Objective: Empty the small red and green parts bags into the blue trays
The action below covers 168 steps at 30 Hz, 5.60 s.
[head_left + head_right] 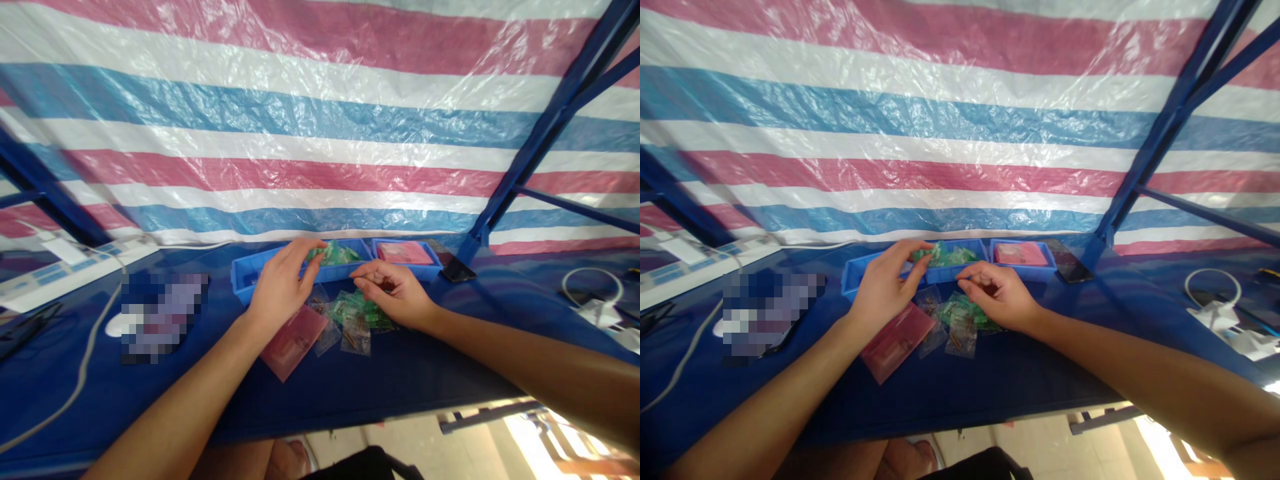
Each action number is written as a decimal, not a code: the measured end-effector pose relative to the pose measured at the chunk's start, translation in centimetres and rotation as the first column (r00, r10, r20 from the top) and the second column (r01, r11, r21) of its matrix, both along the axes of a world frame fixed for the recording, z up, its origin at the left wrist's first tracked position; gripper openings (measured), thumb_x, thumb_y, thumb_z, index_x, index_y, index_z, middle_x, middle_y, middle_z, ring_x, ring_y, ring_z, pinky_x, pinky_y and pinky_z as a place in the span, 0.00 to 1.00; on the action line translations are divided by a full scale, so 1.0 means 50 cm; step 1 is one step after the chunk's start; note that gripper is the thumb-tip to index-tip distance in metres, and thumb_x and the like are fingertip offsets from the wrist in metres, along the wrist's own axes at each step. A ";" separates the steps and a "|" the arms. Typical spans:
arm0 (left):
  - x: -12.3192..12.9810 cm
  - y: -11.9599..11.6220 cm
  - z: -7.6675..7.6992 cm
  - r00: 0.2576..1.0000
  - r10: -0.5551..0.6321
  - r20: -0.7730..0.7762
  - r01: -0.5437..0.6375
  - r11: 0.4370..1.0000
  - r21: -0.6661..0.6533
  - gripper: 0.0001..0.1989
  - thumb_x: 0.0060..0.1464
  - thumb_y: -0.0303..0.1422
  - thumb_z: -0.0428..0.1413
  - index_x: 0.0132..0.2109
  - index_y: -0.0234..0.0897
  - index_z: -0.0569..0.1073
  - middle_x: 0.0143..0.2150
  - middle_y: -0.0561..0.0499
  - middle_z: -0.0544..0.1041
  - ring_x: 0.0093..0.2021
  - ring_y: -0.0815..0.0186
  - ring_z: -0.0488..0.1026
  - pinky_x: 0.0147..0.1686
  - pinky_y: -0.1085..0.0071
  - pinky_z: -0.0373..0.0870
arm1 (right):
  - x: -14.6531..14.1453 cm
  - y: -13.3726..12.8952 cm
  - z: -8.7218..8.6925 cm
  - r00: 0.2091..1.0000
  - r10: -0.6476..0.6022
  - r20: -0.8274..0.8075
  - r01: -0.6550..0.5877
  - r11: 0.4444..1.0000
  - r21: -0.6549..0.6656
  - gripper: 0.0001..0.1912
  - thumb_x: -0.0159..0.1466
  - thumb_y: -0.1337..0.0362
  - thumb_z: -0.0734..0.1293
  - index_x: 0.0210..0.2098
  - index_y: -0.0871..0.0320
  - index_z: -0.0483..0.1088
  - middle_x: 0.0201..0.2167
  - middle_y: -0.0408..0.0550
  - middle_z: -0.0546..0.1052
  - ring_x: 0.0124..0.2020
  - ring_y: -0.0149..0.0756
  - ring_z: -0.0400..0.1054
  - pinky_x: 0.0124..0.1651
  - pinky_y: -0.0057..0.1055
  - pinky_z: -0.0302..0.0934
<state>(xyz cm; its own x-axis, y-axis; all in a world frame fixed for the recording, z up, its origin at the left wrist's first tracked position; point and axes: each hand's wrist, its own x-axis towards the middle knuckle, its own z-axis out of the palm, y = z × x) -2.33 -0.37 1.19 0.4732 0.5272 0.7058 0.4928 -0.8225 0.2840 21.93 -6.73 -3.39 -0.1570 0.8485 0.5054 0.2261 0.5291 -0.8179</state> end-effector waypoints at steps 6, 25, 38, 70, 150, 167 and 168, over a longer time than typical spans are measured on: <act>-0.009 0.021 -0.013 1.000 -0.005 -0.002 0.005 0.999 0.054 0.09 0.69 0.27 0.56 0.51 0.39 0.79 0.53 0.46 0.83 0.56 0.57 0.79 0.60 0.58 0.75 | 0.003 -0.014 0.003 0.972 0.023 0.235 -0.053 0.991 0.120 0.10 0.74 0.55 0.70 0.46 0.54 0.80 0.26 0.41 0.74 0.23 0.30 0.62 0.27 0.29 0.56; -0.002 0.029 -0.043 0.965 -0.015 -0.260 0.017 1.000 0.007 0.20 0.72 0.27 0.48 0.65 0.38 0.76 0.68 0.43 0.75 0.69 0.54 0.71 0.71 0.49 0.69 | -0.026 -0.040 0.031 0.738 0.151 0.658 -0.475 0.809 0.346 0.18 0.70 0.56 0.75 0.57 0.54 0.80 0.64 0.60 0.78 0.70 0.55 0.67 0.70 0.55 0.65; -0.004 0.018 -0.006 0.997 -0.041 0.060 0.045 0.997 -0.064 0.15 0.76 0.37 0.50 0.55 0.38 0.80 0.55 0.44 0.81 0.58 0.57 0.77 0.63 0.57 0.72 | -0.032 -0.050 0.025 0.765 0.135 0.630 -0.442 0.822 0.359 0.21 0.76 0.63 0.68 0.67 0.58 0.71 0.63 0.58 0.80 0.70 0.51 0.68 0.76 0.55 0.57; 0.018 0.011 -0.023 0.900 -0.209 0.382 0.404 0.726 -0.556 0.21 0.62 0.41 0.68 0.58 0.38 0.78 0.48 0.45 0.86 0.48 0.57 0.85 0.53 0.62 0.78 | 0.016 0.037 -0.004 0.968 -0.116 -0.224 0.118 0.993 -0.007 0.19 0.63 0.55 0.81 0.50 0.51 0.76 0.33 0.42 0.82 0.33 0.36 0.76 0.40 0.35 0.72; 0.014 0.017 -0.020 0.855 -0.145 0.498 0.493 0.523 -0.695 0.22 0.62 0.51 0.65 0.50 0.38 0.87 0.47 0.47 0.87 0.45 0.56 0.82 0.49 0.63 0.78 | 0.009 0.027 0.017 0.971 0.061 -0.232 -0.115 0.968 -0.225 0.20 0.59 0.46 0.81 0.35 0.55 0.78 0.24 0.40 0.78 0.22 0.32 0.69 0.24 0.30 0.66; 0.018 -0.026 0.000 0.940 -0.334 0.072 0.340 0.895 -0.289 0.26 0.60 0.48 0.69 0.60 0.42 0.81 0.56 0.44 0.82 0.42 0.61 0.80 0.41 0.67 0.77 | 0.002 0.005 0.016 0.983 0.054 -0.174 -0.076 0.989 -0.126 0.16 0.67 0.47 0.77 0.40 0.51 0.76 0.29 0.42 0.80 0.24 0.33 0.71 0.26 0.32 0.66; 0.019 -0.027 0.000 0.938 -0.341 0.055 0.342 0.892 -0.296 0.25 0.60 0.48 0.69 0.59 0.41 0.82 0.54 0.44 0.82 0.42 0.61 0.80 0.40 0.67 0.76 | 0.000 0.001 0.015 0.981 0.101 -0.166 -0.126 0.981 -0.147 0.16 0.68 0.48 0.76 0.45 0.51 0.78 0.34 0.44 0.82 0.27 0.34 0.73 0.28 0.33 0.69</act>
